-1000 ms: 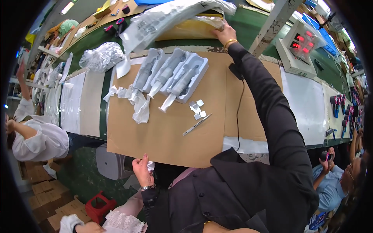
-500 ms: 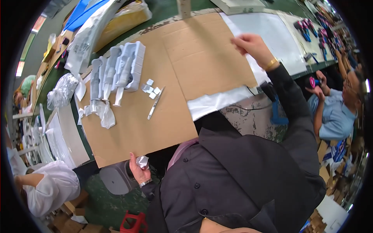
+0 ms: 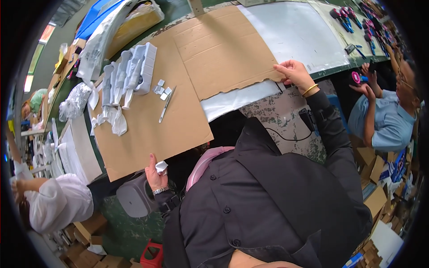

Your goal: The person wipes a small square component with a cloth, places it into a pink circular frame, and applies a substance from a syringe onto the component before repeating the process.

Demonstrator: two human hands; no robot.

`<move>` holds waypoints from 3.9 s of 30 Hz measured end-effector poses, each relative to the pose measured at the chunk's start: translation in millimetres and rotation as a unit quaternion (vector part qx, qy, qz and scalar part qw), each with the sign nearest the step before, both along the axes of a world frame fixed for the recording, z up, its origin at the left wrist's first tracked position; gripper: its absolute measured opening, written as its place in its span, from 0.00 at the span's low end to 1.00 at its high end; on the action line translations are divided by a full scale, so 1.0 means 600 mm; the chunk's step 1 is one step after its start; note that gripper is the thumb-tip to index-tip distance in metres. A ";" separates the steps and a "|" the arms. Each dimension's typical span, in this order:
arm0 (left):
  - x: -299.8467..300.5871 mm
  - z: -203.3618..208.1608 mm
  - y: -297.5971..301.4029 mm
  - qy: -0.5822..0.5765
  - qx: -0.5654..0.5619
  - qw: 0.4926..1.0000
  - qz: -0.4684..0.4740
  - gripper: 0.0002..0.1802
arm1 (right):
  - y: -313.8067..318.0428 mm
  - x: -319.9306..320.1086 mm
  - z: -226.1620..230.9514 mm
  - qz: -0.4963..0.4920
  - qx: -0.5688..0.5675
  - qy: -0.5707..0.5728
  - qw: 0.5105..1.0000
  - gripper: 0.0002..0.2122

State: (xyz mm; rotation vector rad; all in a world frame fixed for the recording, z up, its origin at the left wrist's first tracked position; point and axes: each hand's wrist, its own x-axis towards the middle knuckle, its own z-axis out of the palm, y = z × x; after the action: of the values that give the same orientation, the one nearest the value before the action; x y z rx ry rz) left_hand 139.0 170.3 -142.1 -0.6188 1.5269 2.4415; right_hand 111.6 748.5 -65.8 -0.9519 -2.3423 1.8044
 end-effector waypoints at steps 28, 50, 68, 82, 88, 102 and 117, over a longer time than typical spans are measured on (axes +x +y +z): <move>-0.008 0.020 0.025 -0.007 -0.045 0.999 -0.027 0.14 | -0.056 0.125 -0.035 -0.004 -0.051 0.068 0.996 0.26; -0.010 0.005 0.024 0.003 -0.028 0.999 -0.035 0.12 | -0.058 0.156 -0.049 -0.183 -0.120 0.159 0.963 0.15; -0.010 0.005 -0.004 0.013 -0.010 0.998 -0.058 0.11 | -0.017 0.206 0.049 -0.330 -0.075 0.367 0.867 0.07; -0.016 0.012 -0.008 0.014 -0.030 0.998 -0.051 0.11 | -0.020 0.258 0.033 -0.369 -0.156 0.442 0.803 0.06; -0.024 -0.021 -0.054 -0.016 -0.004 0.990 -0.141 0.17 | -0.092 0.242 0.033 -0.146 -0.301 0.448 0.829 0.07; 0.155 0.040 -0.184 0.301 0.044 0.938 -0.164 0.13 | -0.557 0.054 0.121 0.085 -0.294 0.416 0.856 0.12; 0.536 -0.038 -0.399 0.295 0.232 0.704 0.603 0.13 | -0.822 0.043 0.082 0.505 -0.290 0.198 0.788 0.15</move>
State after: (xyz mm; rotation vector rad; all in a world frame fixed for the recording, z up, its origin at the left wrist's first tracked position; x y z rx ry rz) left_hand 460.5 -68.9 -165.2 -0.9694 0.3755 4.1351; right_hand 137.6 255.5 -16.8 0.9160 -2.1199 2.7405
